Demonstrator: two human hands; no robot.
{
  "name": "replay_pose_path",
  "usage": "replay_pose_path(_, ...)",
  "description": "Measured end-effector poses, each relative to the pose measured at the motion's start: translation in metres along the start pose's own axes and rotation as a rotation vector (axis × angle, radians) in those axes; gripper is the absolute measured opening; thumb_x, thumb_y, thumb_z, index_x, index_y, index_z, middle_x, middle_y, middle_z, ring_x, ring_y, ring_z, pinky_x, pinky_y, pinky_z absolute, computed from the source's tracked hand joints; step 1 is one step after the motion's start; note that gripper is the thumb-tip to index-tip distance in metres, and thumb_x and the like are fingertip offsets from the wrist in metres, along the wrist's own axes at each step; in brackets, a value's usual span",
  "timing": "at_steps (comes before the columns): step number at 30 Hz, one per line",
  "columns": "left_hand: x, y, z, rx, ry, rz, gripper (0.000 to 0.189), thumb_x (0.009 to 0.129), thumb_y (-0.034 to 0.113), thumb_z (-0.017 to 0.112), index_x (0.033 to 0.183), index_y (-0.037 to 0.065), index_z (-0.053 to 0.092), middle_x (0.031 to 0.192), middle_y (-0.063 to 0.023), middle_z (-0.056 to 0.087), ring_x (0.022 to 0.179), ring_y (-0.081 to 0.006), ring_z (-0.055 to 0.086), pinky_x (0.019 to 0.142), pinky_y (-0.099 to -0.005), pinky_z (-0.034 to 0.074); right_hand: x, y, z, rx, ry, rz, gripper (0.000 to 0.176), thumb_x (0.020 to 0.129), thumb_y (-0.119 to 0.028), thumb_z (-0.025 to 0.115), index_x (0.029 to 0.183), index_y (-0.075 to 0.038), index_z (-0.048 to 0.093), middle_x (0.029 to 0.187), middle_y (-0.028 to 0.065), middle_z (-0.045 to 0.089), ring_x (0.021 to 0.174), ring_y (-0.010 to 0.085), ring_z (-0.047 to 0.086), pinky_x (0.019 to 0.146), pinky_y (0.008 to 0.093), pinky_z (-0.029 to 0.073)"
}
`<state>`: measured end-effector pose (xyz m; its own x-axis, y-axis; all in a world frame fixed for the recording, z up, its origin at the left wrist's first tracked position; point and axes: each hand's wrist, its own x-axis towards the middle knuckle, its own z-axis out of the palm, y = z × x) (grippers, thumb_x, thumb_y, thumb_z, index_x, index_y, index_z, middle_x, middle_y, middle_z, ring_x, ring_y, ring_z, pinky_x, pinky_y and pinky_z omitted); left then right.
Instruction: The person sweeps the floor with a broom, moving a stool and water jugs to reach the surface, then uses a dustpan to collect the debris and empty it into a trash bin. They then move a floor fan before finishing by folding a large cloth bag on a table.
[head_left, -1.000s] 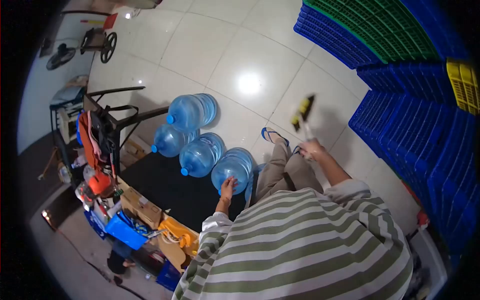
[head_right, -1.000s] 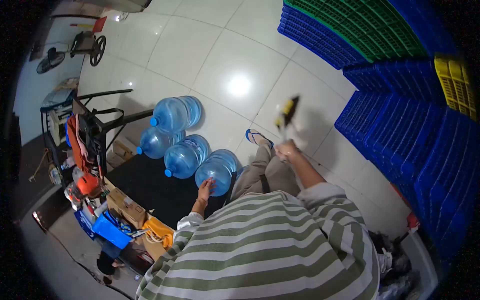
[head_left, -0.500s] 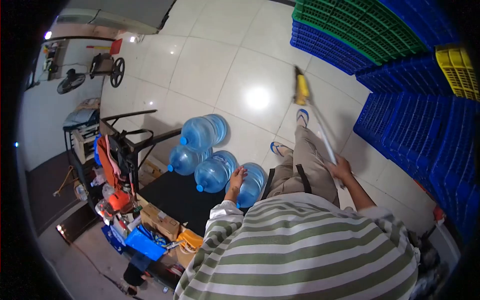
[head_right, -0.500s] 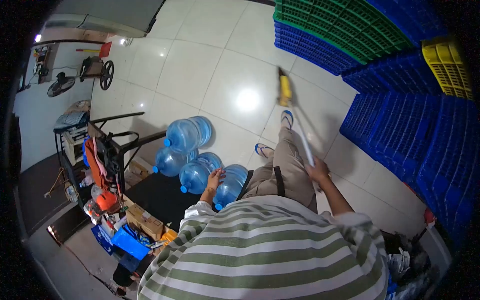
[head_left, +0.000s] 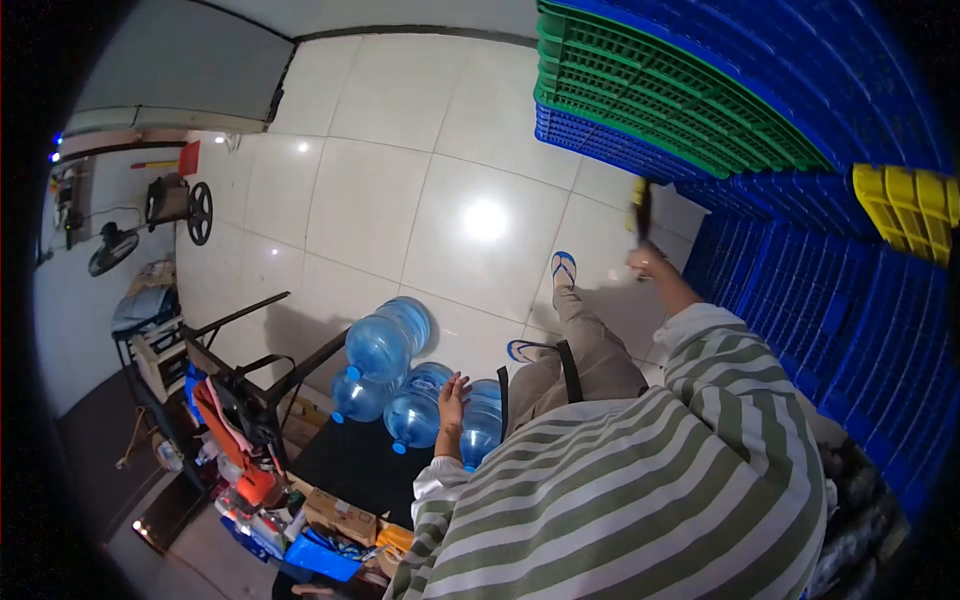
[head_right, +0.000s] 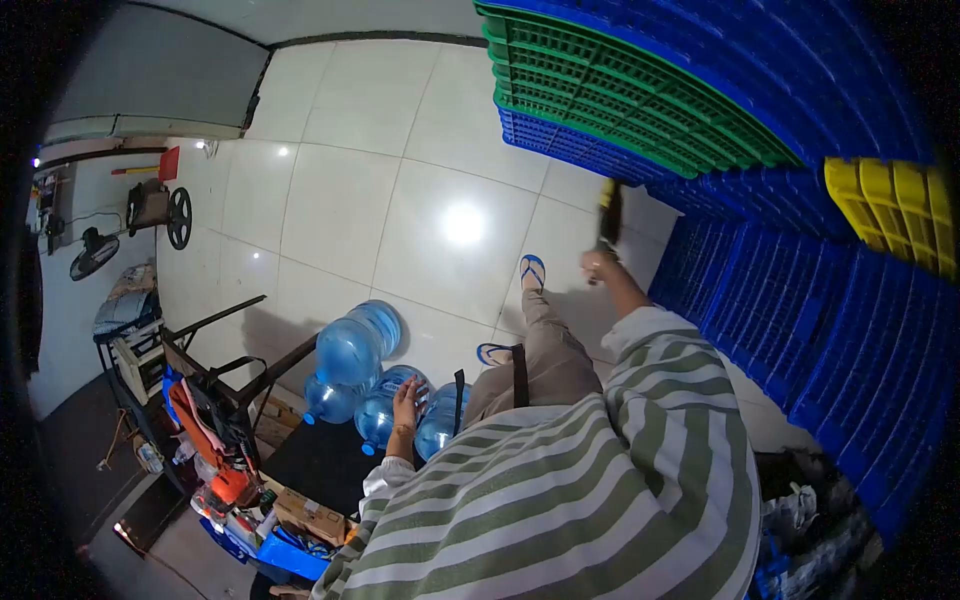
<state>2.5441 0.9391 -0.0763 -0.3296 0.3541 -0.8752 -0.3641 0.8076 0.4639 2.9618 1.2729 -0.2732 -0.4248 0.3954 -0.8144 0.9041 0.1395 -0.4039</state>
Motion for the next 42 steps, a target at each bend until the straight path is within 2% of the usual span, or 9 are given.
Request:
replay_pose_path(6, 0.003, 0.017, 0.000, -0.006, 0.006, -0.003, 0.038, 0.081, 0.031, 0.043, 0.113, 0.011, 0.041, 0.104, -0.0044, 0.051, 0.091, -0.0172, 0.050, 0.071, -0.0313, 0.037, 0.003, -0.278, -0.101, 0.447, 0.064, 0.330, 0.011, 0.061, -0.012, 0.053, 0.061, -0.002, 0.055, 0.054, 0.0092, 0.054, 0.042, 0.0176, 0.051, 0.041, 0.0293, 0.041)
replay_pose_path(11, 0.024, 0.006, -0.045, 0.013, -0.004, -0.033, 0.033, 0.081, 0.030, 0.044, 0.110, 0.013, 0.044, 0.102, -0.0026, 0.052, 0.089, -0.0167, 0.050, 0.072, -0.0313, 0.037, 0.059, -0.287, -0.088, 0.300, 0.022, -0.002, 0.009, 0.060, -0.010, 0.054, 0.064, -0.002, 0.056, 0.053, 0.0093, 0.054, 0.044, 0.0150, 0.052, 0.041, 0.0281, 0.041)
replay_pose_path(14, 0.044, -0.006, -0.095, -0.003, -0.001, 0.012, 0.034, 0.081, 0.031, 0.044, 0.109, 0.012, 0.044, 0.101, -0.0028, 0.053, 0.088, -0.0158, 0.051, 0.069, -0.0310, 0.038, -0.027, -0.307, -0.089, 0.573, 0.082, -0.008, 0.017, 0.062, -0.006, 0.052, 0.078, 0.000, 0.053, 0.051, 0.0097, 0.051, 0.036, 0.0146, 0.045, 0.033, 0.0283, 0.036)
replay_pose_path(19, 0.068, -0.012, -0.195, -0.151, 0.048, -0.015, 0.033, 0.080, 0.031, 0.046, 0.107, 0.012, 0.046, 0.097, -0.0021, 0.055, 0.086, -0.0130, 0.051, 0.065, -0.0280, 0.038, -0.060, -0.311, 0.024, -0.231, 0.589, 0.158, 0.027, 0.061, -0.005, 0.054, 0.087, 0.004, 0.051, 0.065, 0.0156, 0.057, 0.044, 0.0260, 0.054, 0.039, 0.0361, 0.043)
replay_pose_path(25, 0.066, -0.029, -0.305, -0.284, 0.155, -0.065, 0.032, 0.079, 0.036, 0.046, 0.104, 0.016, 0.047, 0.098, -0.0011, 0.054, 0.087, -0.0146, 0.051, 0.071, -0.0319, 0.037, 0.005, -0.457, 0.035, 0.566, -0.062, 0.569, 0.010, 0.067, -0.007, 0.054, 0.058, -0.002, 0.052, 0.054, 0.0095, 0.052, 0.038, 0.0164, 0.048, 0.033, 0.0303, 0.040)
replay_pose_path(26, 0.063, -0.033, -0.318, -0.312, 0.179, -0.067, 0.032, 0.079, 0.037, 0.046, 0.104, 0.016, 0.047, 0.098, -0.0013, 0.054, 0.087, -0.0147, 0.051, 0.071, -0.0321, 0.037, 0.031, -0.460, 0.061, 0.554, -0.133, 0.321, 0.013, 0.068, -0.008, 0.054, 0.056, -0.003, 0.052, 0.052, 0.0075, 0.050, 0.037, 0.0138, 0.046, 0.031, 0.0269, 0.038)
replay_pose_path(29, 0.059, -0.054, -0.340, -0.380, 0.237, -0.138, 0.033, 0.079, 0.037, 0.045, 0.103, 0.015, 0.047, 0.101, -0.0023, 0.053, 0.089, -0.0157, 0.050, 0.074, -0.0343, 0.036, 0.044, -0.576, 0.090, 0.843, -0.264, 0.460, 0.017, 0.072, -0.007, 0.051, 0.055, -0.005, 0.052, 0.049, 0.0035, 0.046, 0.036, 0.0092, 0.043, 0.028, 0.0201, 0.032)
replay_pose_path(33, 0.049, -0.069, -0.349, -0.386, 0.218, -0.201, 0.036, 0.080, 0.037, 0.044, 0.108, 0.015, 0.044, 0.103, -0.0029, 0.052, 0.091, -0.0171, 0.049, 0.078, -0.0358, 0.035, 0.112, -0.659, 0.130, 0.622, -0.402, 0.023, 0.029, 0.072, -0.020, 0.053, 0.048, -0.006, 0.048, 0.041, 0.0052, 0.043, 0.033, 0.0158, 0.041, 0.033, 0.0289, 0.033)
replay_pose_path(42, 0.068, -0.033, -0.370, -0.354, 0.234, -0.111, 0.030, 0.081, 0.029, 0.044, 0.107, 0.014, 0.046, 0.096, -0.0006, 0.055, 0.082, -0.0134, 0.052, 0.066, -0.0308, 0.038, 0.014, -0.604, 0.044, 0.518, -0.030, -0.037, 0.011, 0.071, -0.012, 0.051, 0.068, -0.001, 0.049, 0.043, 0.0023, 0.042, 0.033, 0.0107, 0.039, 0.032, 0.0243, 0.030)
